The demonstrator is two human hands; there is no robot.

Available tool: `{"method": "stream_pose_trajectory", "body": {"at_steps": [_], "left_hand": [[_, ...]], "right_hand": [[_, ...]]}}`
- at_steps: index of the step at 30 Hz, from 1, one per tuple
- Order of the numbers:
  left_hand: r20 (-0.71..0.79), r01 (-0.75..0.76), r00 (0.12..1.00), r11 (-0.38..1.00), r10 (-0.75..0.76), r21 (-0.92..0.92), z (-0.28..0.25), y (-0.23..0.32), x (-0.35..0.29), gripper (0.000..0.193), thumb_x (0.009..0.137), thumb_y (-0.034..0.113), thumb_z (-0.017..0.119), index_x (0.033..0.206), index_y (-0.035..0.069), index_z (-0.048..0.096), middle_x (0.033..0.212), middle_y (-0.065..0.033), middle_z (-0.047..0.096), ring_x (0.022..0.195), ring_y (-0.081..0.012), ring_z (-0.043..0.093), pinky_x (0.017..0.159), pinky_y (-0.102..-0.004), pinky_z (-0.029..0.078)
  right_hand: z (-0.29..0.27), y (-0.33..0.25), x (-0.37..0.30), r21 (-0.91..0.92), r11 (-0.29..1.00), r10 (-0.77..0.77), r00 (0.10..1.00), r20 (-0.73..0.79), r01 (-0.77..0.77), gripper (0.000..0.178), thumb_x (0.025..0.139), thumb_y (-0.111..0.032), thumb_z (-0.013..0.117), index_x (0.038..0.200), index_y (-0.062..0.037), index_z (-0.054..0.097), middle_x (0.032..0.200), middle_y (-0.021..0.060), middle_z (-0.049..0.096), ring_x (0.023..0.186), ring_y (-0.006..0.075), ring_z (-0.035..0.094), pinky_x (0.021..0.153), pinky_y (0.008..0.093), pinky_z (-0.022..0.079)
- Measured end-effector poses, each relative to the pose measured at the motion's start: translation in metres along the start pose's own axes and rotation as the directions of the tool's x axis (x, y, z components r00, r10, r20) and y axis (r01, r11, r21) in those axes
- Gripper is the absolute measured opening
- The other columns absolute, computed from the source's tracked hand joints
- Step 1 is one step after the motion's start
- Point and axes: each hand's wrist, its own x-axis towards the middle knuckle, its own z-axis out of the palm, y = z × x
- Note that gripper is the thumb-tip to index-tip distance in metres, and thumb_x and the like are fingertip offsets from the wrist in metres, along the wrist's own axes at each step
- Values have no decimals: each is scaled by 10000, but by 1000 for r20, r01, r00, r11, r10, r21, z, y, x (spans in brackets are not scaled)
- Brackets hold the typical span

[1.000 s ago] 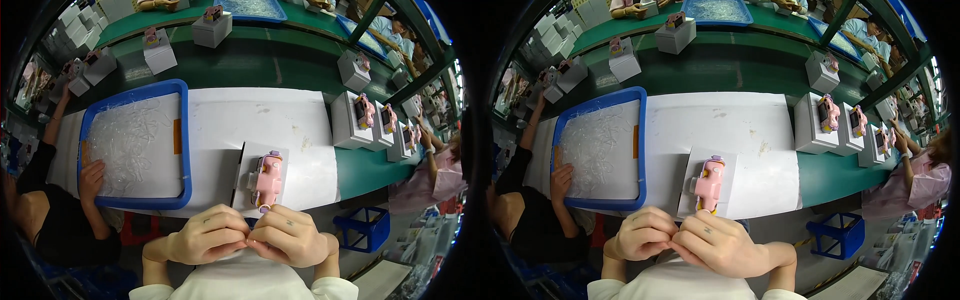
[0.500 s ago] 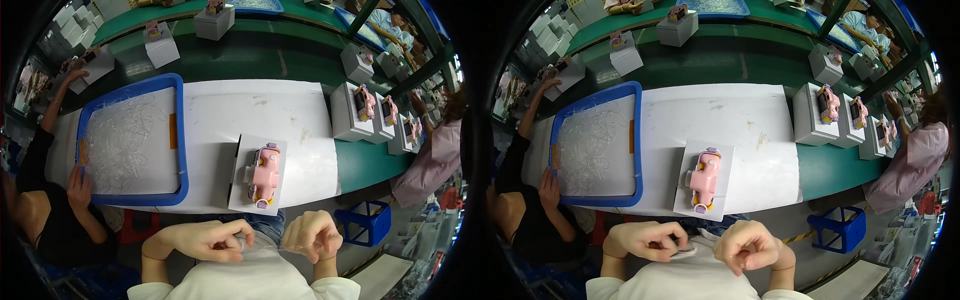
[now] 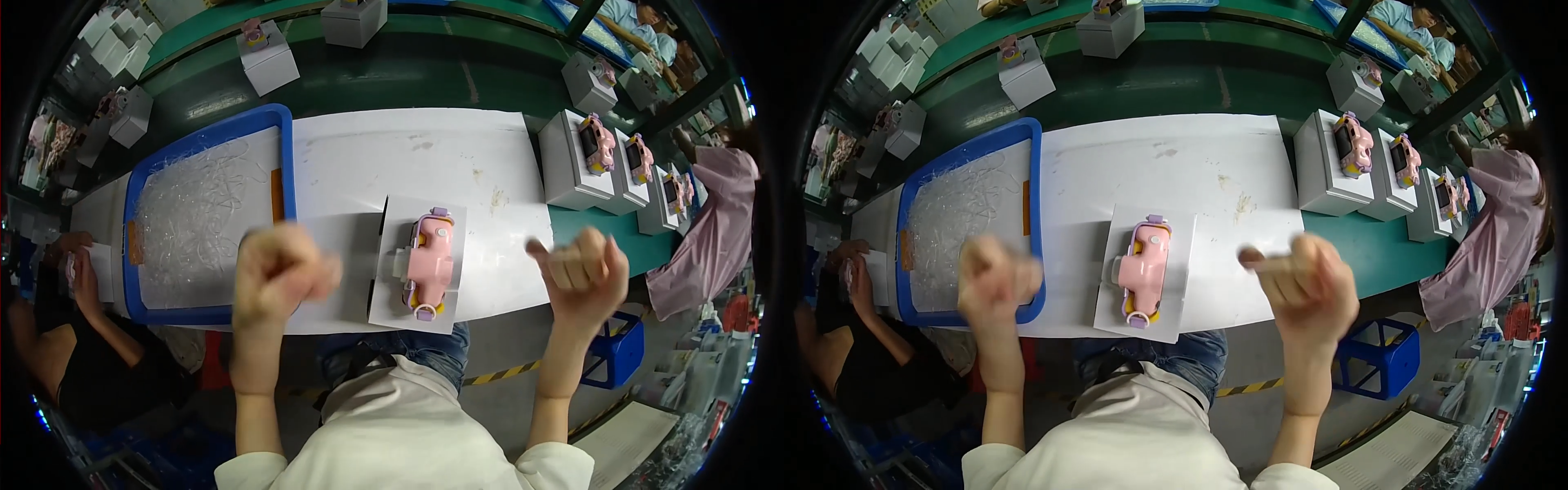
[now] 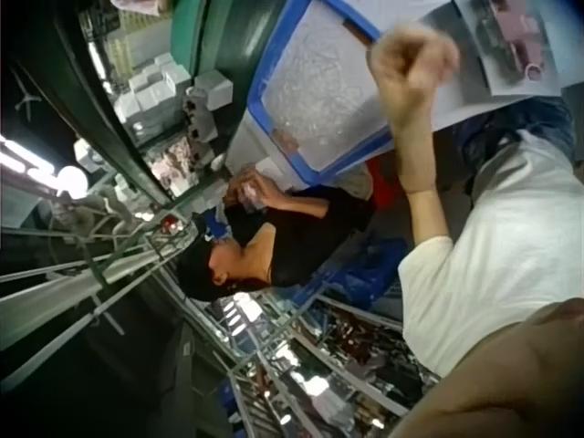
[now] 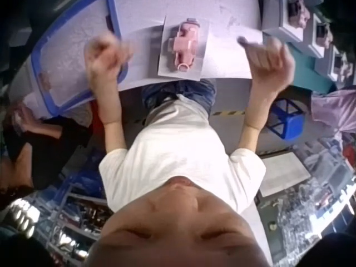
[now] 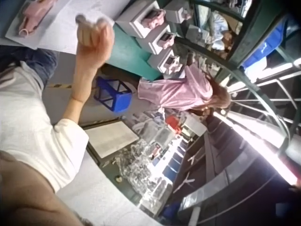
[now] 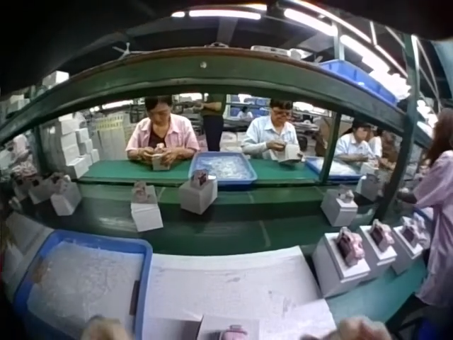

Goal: The person assembles and inspects small pink toy cameras on a factory assembly line by hand.

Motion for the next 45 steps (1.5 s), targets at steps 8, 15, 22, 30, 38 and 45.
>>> {"method": "stream_pose_trajectory", "body": {"at_steps": [8,15,22,30,38,45], "left_hand": [[452,-423,804,-164,386,891,-17,-68,86,99,739,-31,546,776,45,495,615,-32,492,523,-168,409,637,-273,376],[-404,371,915,438,-19,819,-31,-127,50,204,868,222,433,814,31,480,695,-100,527,594,-210,447,643,-313,382],[-372,478,861,804,-347,355,-23,-127,-12,606,896,515,133,810,19,469,758,-56,457,654,-120,380,625,-229,304],[-537,490,815,754,-219,437,7,-90,-73,551,906,498,126,894,37,428,757,-36,388,700,-117,359,672,-250,316],[-580,339,814,845,-42,414,5,-98,-66,457,905,478,204,870,64,393,813,-30,403,717,-108,361,686,-248,318],[-578,557,801,545,-153,627,-15,-100,-68,265,882,306,456,900,52,383,845,-35,380,725,-112,342,647,-236,301]], "right_hand": [[-59,48,80,-913,251,-343,911,228,322,292,787,-121,570,540,-20,450,489,0,384,479,110,326,499,223,313],[-84,118,44,-882,469,-20,997,-72,-54,171,826,-120,496,692,-17,476,518,8,424,492,92,350,472,200,309],[-14,150,-7,-548,836,-295,860,-417,22,137,863,-79,417,734,-52,379,701,21,383,619,97,297,595,188,276],[9,118,-61,-603,769,43,959,-281,-212,139,815,-74,517,759,-63,390,703,21,399,613,100,322,602,193,306],[10,90,-52,-370,899,237,971,-35,-233,269,708,-54,626,824,-85,385,780,25,392,679,111,343,661,200,310],[16,107,-52,-405,910,-6,975,-220,-86,286,686,2,616,813,-86,376,799,22,351,717,119,320,673,197,289]]}}
